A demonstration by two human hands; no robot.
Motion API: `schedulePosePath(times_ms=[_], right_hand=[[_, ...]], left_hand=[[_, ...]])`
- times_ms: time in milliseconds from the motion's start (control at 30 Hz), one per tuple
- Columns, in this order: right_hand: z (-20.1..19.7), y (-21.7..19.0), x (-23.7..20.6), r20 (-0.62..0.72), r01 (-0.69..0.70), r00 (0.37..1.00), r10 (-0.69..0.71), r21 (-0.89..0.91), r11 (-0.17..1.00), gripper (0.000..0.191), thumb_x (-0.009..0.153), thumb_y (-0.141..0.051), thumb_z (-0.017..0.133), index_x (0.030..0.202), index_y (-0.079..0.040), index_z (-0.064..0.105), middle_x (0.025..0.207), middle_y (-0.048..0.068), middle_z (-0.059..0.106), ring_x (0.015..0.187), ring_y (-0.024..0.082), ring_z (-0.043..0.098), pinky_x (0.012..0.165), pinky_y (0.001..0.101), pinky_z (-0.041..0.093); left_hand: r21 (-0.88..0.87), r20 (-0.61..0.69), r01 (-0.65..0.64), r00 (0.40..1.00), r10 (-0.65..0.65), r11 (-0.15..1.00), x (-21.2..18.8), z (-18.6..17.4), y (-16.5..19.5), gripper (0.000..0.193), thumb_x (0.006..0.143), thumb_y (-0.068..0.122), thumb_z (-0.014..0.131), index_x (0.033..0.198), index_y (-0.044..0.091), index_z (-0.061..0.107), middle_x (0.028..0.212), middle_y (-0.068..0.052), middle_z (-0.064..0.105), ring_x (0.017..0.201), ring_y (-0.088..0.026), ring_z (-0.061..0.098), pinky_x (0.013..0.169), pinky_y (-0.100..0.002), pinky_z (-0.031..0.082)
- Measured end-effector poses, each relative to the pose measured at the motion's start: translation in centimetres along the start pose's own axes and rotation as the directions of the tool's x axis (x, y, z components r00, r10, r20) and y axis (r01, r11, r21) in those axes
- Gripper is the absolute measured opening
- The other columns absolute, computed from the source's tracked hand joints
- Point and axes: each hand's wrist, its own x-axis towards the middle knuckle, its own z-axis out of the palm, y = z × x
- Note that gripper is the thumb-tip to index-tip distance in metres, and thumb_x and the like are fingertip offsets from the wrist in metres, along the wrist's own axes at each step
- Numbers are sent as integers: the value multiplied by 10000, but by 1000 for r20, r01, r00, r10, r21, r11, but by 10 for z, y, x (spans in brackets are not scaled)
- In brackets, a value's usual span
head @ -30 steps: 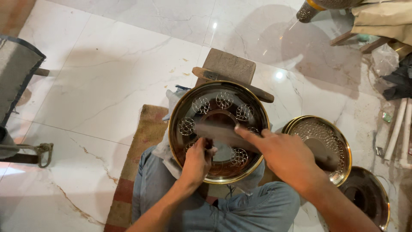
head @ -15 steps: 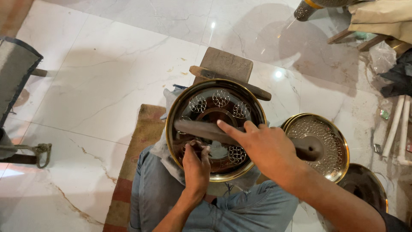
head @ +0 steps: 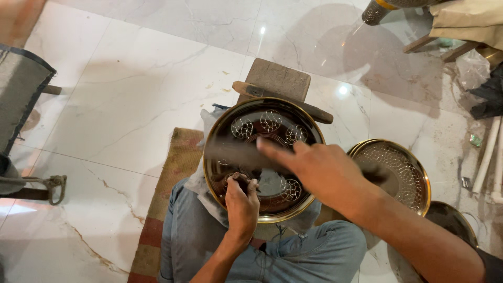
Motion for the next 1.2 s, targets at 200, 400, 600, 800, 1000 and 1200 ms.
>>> schedulePosePath(times_ms=[200,400,600,800,1000,1200], right_hand=[[-20,-11,-4,188,-69,979,82,-75,995,896,913,-78,638,1603,-423,182,975,113,634,765,296,711,671,439,589],[-21,-4,-14,225,-172,958,176,-37,984,944,915,-125,660,1636,-440,139,1054,108,640,823,266,723,695,423,609],[12,18,-48,253,-447,876,410,110,888,900,902,-303,678,1630,-464,175,1078,76,661,840,311,735,770,450,613],[71,12,-96,-200,-375,841,502,453,809,789,840,-298,722,1545,-286,371,1191,155,697,939,398,721,780,513,590],[123,-16,-128,-312,-425,732,605,485,764,847,848,-279,725,1601,-251,336,1254,202,657,1050,449,674,860,513,537],[152,-28,-140,79,-586,550,831,746,317,735,810,-276,783,1443,-358,418,1019,166,753,899,372,769,818,489,588]], left_hand=[[-104,99,168,982,-158,980,4,1,2,175,935,82,691,1020,-17,574,857,-169,690,733,-305,703,649,-406,553],[-94,284,62,958,-33,994,19,-5,7,159,941,32,628,1086,-25,595,933,-173,701,787,-281,727,679,-390,564],[-95,457,-342,819,346,935,42,-11,8,218,941,14,681,1137,-57,617,1047,-237,687,916,-410,691,751,-441,540],[-228,683,-375,596,422,898,69,-3,10,465,811,-43,622,1275,-11,625,1113,-231,701,969,-401,713,825,-432,575],[-237,797,-537,369,479,809,84,5,13,383,859,102,703,1229,23,646,1126,-206,714,1028,-426,673,869,-481,541],[-177,883,-479,309,354,860,87,10,12,349,837,116,713,1177,47,678,1054,-196,714,999,-408,677,846,-477,537]])
